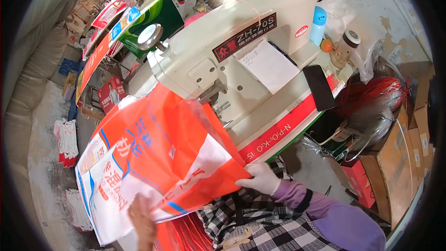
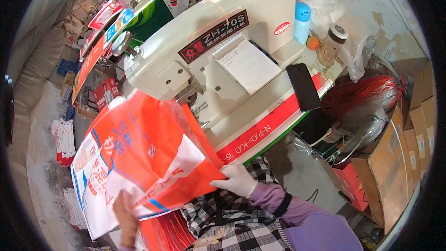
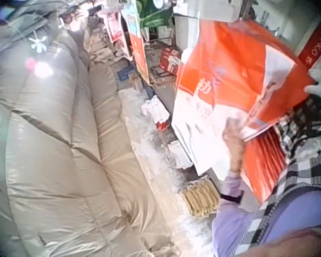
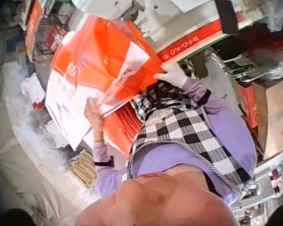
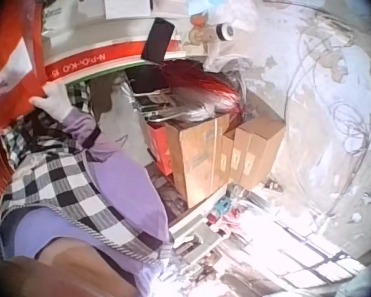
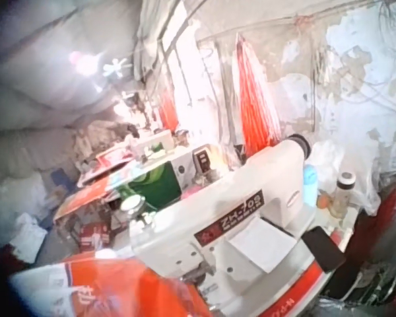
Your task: Operating an industrial sewing machine to seal large printed plastic bags.
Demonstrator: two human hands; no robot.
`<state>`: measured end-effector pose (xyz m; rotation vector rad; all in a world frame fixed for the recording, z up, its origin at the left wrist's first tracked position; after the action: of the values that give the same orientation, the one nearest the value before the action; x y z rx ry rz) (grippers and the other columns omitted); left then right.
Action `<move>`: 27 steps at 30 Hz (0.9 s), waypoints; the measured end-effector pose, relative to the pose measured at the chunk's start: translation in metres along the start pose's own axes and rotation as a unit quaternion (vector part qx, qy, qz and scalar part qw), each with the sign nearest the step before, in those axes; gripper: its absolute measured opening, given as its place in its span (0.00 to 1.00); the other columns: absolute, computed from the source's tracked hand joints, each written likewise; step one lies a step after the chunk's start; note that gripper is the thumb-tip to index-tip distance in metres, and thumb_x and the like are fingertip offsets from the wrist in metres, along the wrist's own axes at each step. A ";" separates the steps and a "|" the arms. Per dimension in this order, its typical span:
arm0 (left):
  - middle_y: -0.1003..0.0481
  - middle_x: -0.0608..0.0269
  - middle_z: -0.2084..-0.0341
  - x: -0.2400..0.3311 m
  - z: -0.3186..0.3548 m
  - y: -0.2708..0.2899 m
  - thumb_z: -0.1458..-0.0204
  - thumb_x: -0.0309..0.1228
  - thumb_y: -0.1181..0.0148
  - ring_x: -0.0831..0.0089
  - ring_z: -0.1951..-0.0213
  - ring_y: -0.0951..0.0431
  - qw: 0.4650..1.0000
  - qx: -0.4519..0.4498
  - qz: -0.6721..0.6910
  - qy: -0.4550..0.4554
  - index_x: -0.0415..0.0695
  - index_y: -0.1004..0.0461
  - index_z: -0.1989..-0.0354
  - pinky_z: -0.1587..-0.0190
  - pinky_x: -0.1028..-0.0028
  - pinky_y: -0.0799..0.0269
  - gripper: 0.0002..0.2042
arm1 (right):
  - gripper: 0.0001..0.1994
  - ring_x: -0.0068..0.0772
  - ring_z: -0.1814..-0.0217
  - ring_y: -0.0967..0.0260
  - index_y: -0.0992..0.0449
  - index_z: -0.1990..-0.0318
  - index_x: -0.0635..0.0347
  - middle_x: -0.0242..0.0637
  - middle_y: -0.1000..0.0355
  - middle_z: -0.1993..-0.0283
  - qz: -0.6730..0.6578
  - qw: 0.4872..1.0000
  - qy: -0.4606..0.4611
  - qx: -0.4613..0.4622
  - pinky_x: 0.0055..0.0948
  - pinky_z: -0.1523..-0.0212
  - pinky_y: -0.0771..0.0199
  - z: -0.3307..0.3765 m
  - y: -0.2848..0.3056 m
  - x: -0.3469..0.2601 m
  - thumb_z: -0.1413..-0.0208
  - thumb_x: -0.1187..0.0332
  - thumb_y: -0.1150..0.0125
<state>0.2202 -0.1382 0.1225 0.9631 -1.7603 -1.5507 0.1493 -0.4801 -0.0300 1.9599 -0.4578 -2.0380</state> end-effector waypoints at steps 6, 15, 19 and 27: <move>0.22 0.50 0.76 -0.164 0.015 -0.022 0.58 0.25 0.44 0.50 0.75 0.22 0.972 -0.151 -0.172 -0.051 0.51 0.35 0.37 0.72 0.51 0.30 0.32 | 0.14 0.43 0.63 0.25 0.22 0.53 0.55 0.46 0.24 0.67 -0.021 0.986 0.124 0.110 0.36 0.62 0.24 -0.036 -0.035 -0.061 0.43 0.60 0.42; 0.25 0.55 0.78 -0.353 0.082 -0.043 0.59 0.21 0.44 0.56 0.74 0.22 0.917 -0.136 -0.320 0.193 0.56 0.42 0.31 0.71 0.57 0.28 0.40 | 0.14 0.44 0.47 0.28 0.26 0.50 0.56 0.45 0.27 0.53 0.056 0.868 0.475 -0.134 0.36 0.51 0.24 -0.019 -0.089 -0.198 0.42 0.64 0.45; 0.36 0.38 0.41 -0.397 0.166 -0.001 0.53 0.25 0.43 0.49 0.35 0.39 0.857 -0.279 -0.258 0.347 0.47 0.44 0.32 0.38 0.55 0.37 0.35 | 0.38 0.52 0.30 0.47 0.38 0.36 0.60 0.51 0.41 0.34 0.067 0.957 0.277 -0.051 0.46 0.32 0.44 -0.076 -0.072 -0.147 0.54 0.56 0.31; 0.39 0.51 0.35 -0.186 -0.104 -0.006 0.34 0.43 0.58 0.57 0.32 0.44 0.949 0.006 0.290 0.120 0.43 0.40 0.34 0.29 0.63 0.55 0.25 | 0.38 0.62 0.56 0.27 0.45 0.31 0.57 0.61 0.27 0.56 0.011 0.978 0.208 -0.017 0.49 0.53 0.26 -0.180 -0.144 -0.129 0.47 0.54 0.38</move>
<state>0.4103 -0.0419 0.1362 0.5349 -1.6755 -1.0027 0.3372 -0.3025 0.0227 2.2669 -0.3402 -1.5454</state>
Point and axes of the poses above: each hand's wrist, its own z-axis away from the middle knuckle, its own y-axis out of the back of the hand, x = y × z, the point moved 9 cm from there along -z, towards the middle knuckle
